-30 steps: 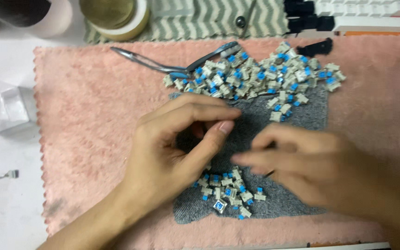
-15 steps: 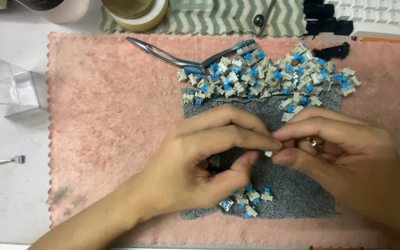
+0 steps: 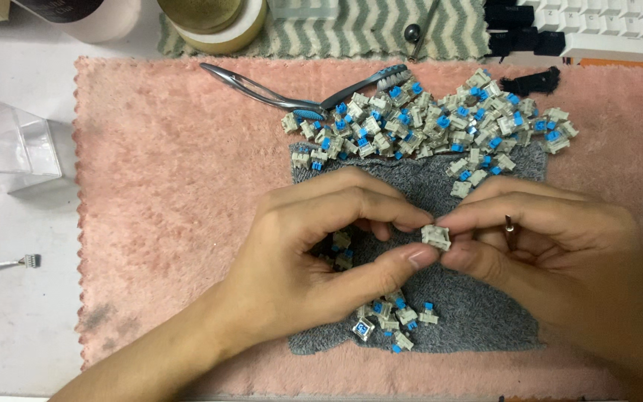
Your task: The person picks up individual mechanical keyboard switches from a pile on a cloth and uses a small metal tool to scrape or clean the sides of each switch. The cleaned switches are placed back onto the cloth. The person handles the switches one at a time throughout the clip.
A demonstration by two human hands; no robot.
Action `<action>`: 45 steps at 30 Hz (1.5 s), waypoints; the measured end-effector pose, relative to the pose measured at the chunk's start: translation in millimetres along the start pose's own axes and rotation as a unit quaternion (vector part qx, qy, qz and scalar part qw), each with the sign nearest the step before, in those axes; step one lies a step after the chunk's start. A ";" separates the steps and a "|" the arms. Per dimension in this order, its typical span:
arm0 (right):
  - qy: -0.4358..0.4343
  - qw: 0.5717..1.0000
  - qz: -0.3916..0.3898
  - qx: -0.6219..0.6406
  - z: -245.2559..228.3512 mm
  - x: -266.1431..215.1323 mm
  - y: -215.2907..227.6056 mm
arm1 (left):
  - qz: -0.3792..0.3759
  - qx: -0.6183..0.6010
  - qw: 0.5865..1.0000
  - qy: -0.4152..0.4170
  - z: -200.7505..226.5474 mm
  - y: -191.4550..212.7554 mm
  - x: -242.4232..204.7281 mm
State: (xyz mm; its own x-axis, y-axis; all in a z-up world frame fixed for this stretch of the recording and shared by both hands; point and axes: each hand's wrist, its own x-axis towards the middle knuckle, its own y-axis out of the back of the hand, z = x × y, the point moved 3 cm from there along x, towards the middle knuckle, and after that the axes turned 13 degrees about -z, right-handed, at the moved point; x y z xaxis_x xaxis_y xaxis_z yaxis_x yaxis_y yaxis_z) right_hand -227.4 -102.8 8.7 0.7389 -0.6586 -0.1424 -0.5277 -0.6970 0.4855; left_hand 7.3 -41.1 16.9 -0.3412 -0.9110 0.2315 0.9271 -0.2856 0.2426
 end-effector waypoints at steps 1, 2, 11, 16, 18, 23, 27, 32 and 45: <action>0.000 1.000 0.000 0.000 -1.7 0.3 0.1 | -0.001 0.000 1.000 0.000 -0.1 -0.1 -0.1; -0.002 1.000 -0.002 0.007 -3.3 0.7 0.0 | 0.000 -0.002 1.000 -0.002 -0.2 -0.2 -0.3; 0.007 1.000 0.003 0.024 -3.7 1.1 -2.0 | 0.005 0.006 1.000 0.003 1.3 1.1 0.4; -0.001 0.999 0.031 -0.021 -20.6 7.8 9.0 | -0.005 0.012 1.000 0.014 -1.5 3.2 1.3; -0.095 0.968 0.126 -0.194 -21.5 8.4 20.1 | 0.009 0.034 0.999 0.022 -2.4 4.3 1.8; -0.017 0.967 0.162 -0.196 -1.2 13.5 33.4 | 0.016 0.049 0.999 0.010 -4.8 2.9 2.5; 0.028 0.973 0.166 -0.161 5.5 19.9 30.6 | 0.020 0.068 0.997 0.015 -4.4 3.9 2.4; 0.028 0.968 0.157 -0.192 -3.1 13.7 32.4 | 0.022 0.074 0.997 0.017 -6.2 5.2 2.6; 0.224 0.927 -0.218 -0.208 3.7 6.0 -10.5 | 0.028 0.063 0.998 0.011 -4.7 5.8 3.1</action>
State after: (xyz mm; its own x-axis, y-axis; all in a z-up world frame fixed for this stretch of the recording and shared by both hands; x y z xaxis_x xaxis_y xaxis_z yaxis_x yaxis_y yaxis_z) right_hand -219.0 -100.5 -0.5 0.9930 -0.0916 -0.0752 -0.0004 -0.6374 0.7705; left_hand 12.4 -47.0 14.6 -0.2851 -0.9311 0.2276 0.9173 -0.1962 0.3465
